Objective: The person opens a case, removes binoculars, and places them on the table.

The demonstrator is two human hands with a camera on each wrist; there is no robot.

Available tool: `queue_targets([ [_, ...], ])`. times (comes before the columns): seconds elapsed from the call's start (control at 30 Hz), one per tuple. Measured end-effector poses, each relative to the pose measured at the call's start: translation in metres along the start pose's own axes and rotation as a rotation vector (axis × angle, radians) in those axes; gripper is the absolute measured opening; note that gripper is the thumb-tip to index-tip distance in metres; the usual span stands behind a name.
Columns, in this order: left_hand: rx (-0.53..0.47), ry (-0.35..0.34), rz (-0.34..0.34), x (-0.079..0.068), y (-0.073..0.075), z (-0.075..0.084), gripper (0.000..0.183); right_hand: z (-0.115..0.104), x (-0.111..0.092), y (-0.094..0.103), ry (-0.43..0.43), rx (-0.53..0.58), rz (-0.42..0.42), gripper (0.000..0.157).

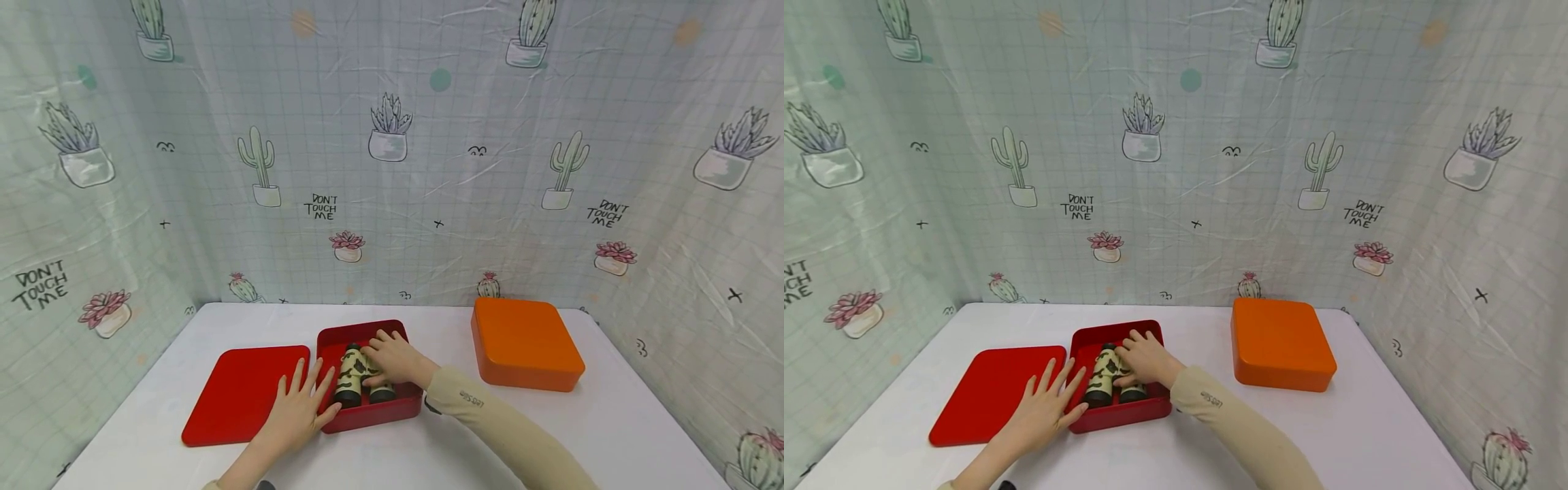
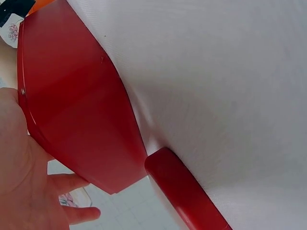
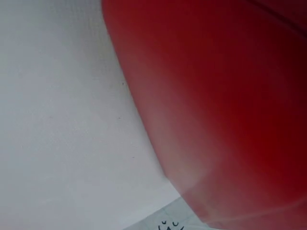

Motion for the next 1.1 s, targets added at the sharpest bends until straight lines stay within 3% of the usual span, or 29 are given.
queue_targets([
  [0.57, 0.010, 0.005, 0.000, -0.0011, 0.0018, 0.0008, 0.069, -0.0020, -0.0033, 0.0024, -0.010, 0.015, 0.033, 0.059],
  [1.1, 0.043, -0.005, 0.020, -0.0008, 0.0024, 0.0015, 0.069, -0.0025, -0.0052, 0.0039, 0.003, -0.042, 0.110, 0.060],
])
Point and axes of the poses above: each hand's wrist, its own x-axis towards the middle knuckle, its own y-axis out of the back of the hand, z = x × y, the point moved 8 cm from there along x, towards the middle knuckle, and after that the axes turned 7 degrees about -z, right-handed, at the moved point
